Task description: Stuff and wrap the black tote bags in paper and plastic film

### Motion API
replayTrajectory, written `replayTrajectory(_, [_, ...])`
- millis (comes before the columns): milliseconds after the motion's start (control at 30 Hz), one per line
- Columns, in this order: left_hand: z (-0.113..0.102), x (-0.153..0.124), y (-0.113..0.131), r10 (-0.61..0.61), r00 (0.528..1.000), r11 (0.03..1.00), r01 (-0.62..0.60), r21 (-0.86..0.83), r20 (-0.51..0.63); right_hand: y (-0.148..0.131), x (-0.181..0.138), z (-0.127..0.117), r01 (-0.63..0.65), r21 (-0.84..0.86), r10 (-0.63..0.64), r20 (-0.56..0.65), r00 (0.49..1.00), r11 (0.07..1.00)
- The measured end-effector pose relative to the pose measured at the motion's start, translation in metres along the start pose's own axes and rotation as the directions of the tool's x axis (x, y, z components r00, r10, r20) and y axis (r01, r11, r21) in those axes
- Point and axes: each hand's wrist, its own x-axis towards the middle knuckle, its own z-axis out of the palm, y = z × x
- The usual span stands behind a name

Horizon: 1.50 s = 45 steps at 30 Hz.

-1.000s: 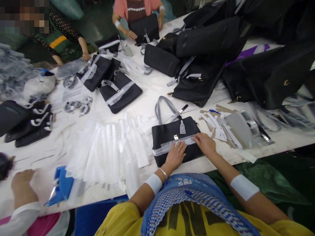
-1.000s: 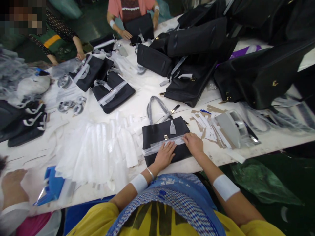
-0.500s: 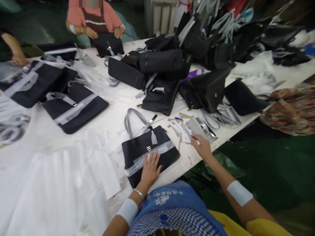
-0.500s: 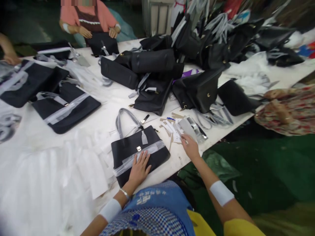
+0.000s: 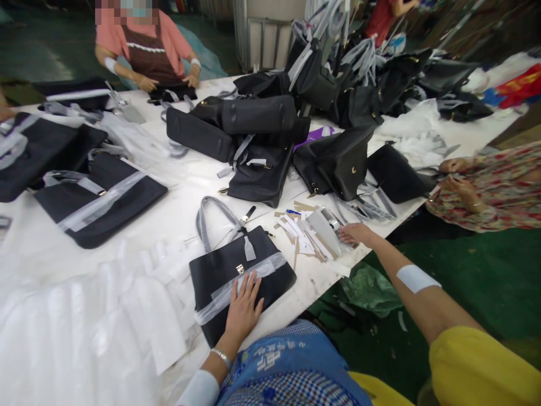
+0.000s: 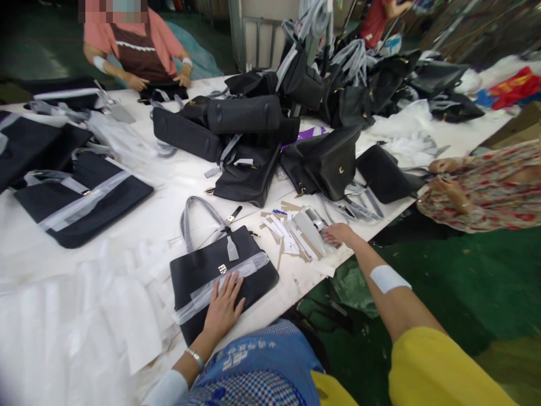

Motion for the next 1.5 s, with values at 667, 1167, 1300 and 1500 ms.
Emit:
replayTrajectory(667, [0.0,0.002,0.003,-0.048,0.999,0.997,0.05,-0.066,0.022,0.072,-0.1,-0.042,-0.113,0.23,0.112,0.017,0.994,0.966])
replayTrajectory(1167, [-0.007,0.002,0.005,-0.075,0.996,0.993,0.079,-0.088,0.046,0.077,-0.089,0.026,0.112,-0.043,-0.104,0.153,0.983,0.993])
replayTrajectory(1300, [-0.006,0.001,0.004,-0.083,0.995,0.99,0.088,-0.11,0.045,0.028,-0.118,0.092,0.341,-0.033,-0.303,0.384,0.872,0.939])
replayTrajectory(1500, [-0.006,-0.001,0.003,-0.075,0.997,0.988,0.079,-0.133,0.037,-0.081,-0.137,0.193,0.75,-0.383,-0.487,0.584,0.649,0.539])
